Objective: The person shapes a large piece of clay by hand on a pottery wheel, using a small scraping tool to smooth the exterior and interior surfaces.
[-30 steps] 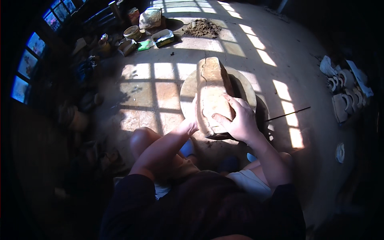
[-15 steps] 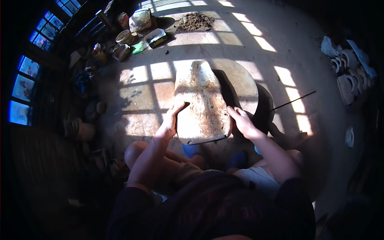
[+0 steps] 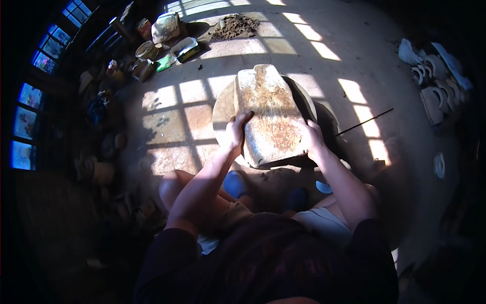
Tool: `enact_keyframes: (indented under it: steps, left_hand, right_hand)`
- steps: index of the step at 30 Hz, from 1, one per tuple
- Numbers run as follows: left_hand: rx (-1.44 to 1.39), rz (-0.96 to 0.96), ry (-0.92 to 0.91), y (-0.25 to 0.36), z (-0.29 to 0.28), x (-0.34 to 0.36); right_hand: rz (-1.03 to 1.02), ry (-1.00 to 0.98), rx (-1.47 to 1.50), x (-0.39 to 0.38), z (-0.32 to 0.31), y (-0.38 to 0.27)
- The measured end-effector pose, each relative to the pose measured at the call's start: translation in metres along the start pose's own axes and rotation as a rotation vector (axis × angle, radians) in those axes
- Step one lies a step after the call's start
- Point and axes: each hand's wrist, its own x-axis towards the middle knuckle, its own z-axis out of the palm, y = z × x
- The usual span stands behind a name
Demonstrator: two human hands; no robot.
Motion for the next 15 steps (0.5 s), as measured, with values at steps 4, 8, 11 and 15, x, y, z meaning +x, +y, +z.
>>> enact_keyframes:
  steps: [4,8,11,15]
  left_hand:
    - [0.147,0.082,0.029,0.004,0.014,0.007]
    - [0.148,0.056,-0.076,0.008,0.032,0.007]
    - [0.353,0.197,0.001,0.003,-0.009,0.024]
    - [0.939,0.239,0.144,0.01,-0.009,0.026]
  right_hand:
    - [0.094,0.135,0.062,-0.005,0.004,-0.005]
    - [-0.001,0.293,0.005,-0.007,-0.006,0.004]
    - [-0.201,0.237,-0.836,-0.013,0.01,-0.018]
    - [-0.125,0.293,-0.918,-0.008,-0.01,-0.016]
